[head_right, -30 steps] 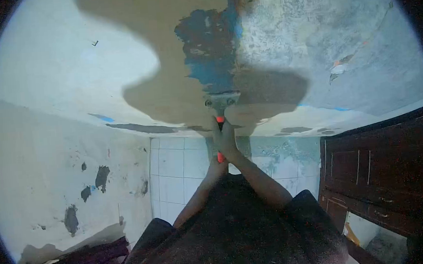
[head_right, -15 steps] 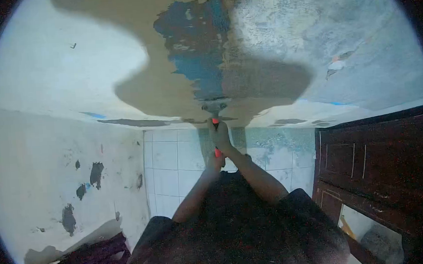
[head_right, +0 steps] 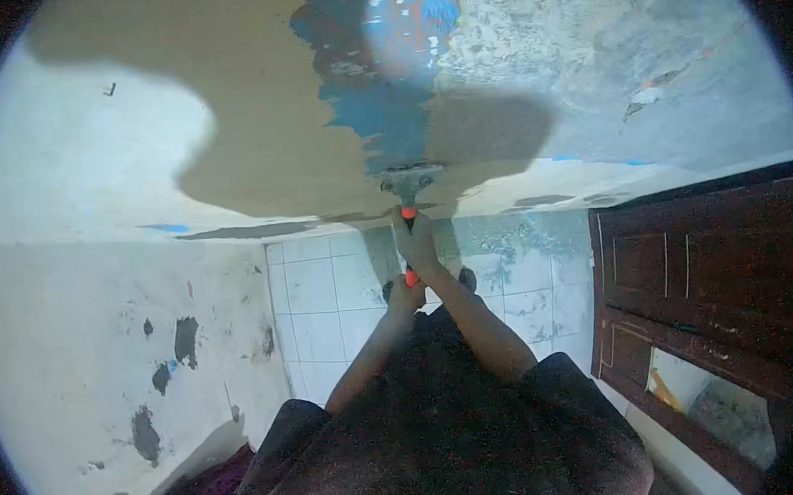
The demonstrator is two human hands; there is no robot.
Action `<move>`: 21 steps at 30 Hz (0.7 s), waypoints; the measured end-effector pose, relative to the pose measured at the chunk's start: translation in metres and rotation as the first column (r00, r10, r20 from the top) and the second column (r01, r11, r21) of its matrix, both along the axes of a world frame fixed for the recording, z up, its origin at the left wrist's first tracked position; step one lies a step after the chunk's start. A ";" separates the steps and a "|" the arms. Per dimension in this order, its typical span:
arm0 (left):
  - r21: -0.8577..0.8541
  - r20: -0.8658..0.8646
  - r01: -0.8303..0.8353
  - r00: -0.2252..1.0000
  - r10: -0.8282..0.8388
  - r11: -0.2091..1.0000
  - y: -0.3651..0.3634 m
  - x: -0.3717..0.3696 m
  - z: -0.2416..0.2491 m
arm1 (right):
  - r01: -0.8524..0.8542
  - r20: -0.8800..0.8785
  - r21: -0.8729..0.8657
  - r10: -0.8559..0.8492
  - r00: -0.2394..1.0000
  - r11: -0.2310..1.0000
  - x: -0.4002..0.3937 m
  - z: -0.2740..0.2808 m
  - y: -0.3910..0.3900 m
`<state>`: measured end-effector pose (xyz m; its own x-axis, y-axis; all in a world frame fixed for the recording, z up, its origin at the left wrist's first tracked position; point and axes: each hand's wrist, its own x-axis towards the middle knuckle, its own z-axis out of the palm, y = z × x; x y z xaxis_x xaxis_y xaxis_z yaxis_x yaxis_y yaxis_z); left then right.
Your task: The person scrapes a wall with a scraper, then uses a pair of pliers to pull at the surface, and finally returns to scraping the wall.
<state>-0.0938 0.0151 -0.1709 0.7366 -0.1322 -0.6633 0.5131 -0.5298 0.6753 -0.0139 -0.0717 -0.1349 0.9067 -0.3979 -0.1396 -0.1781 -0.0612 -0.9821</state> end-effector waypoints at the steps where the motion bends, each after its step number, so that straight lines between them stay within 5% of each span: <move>1: -0.002 -0.003 0.013 1.000 -0.013 1.000 0.000 -0.004 -0.006 | 0.013 -0.003 -0.002 -0.013 1.000 1.000 0.001 -0.002 -0.001; 4: -0.011 0.302 -0.020 0.953 0.022 1.000 -0.001 -0.002 -0.006 | -0.047 -0.105 0.091 0.057 0.993 0.995 0.003 0.001 -0.007; 7: -0.043 0.302 -0.106 0.946 0.114 0.993 0.004 0.029 -0.032 | -0.118 0.028 0.342 0.115 0.993 0.932 0.018 0.024 -0.009; 10: -0.072 0.205 -0.054 0.976 0.068 0.996 0.001 0.021 -0.064 | -0.033 0.028 0.182 0.028 0.999 0.983 0.017 -0.010 -0.006; 11: 0.034 0.397 -0.037 0.918 0.021 0.999 -0.002 0.002 -0.083 | 0.013 -0.012 0.125 -0.012 1.000 0.992 0.009 -0.012 -0.007; 13: -0.089 0.327 -0.051 0.942 0.078 0.995 -0.005 -0.019 -0.043 | -0.017 0.101 0.038 0.014 0.995 0.999 0.003 -0.012 -0.013; 14: -0.231 0.137 -0.034 0.988 0.068 0.972 -0.004 -0.017 -0.069 | 0.020 0.084 -0.008 -0.019 0.996 1.000 0.002 -0.012 -0.016; 17: -0.002 0.268 -0.012 0.963 0.012 1.000 -0.011 0.012 0.027 | 0.037 0.063 -0.035 -0.035 0.997 0.999 0.006 0.019 -0.020; 19: -0.115 0.300 -0.031 0.952 0.064 0.993 -0.012 0.015 0.013 | 0.051 -0.002 0.114 -0.051 0.999 0.992 0.008 0.070 -0.020; 21: -0.101 0.270 -0.029 0.961 0.056 0.994 -0.019 0.011 0.023 | 0.007 0.037 0.071 -0.010 0.999 0.997 0.002 0.072 -0.021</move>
<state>-0.0832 -0.0041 -0.1479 0.8939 -0.1498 -0.4225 0.3231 -0.4379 0.8389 -0.0121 -0.0931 -0.0630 0.9086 -0.3957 -0.1336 -0.1413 0.0098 -0.9899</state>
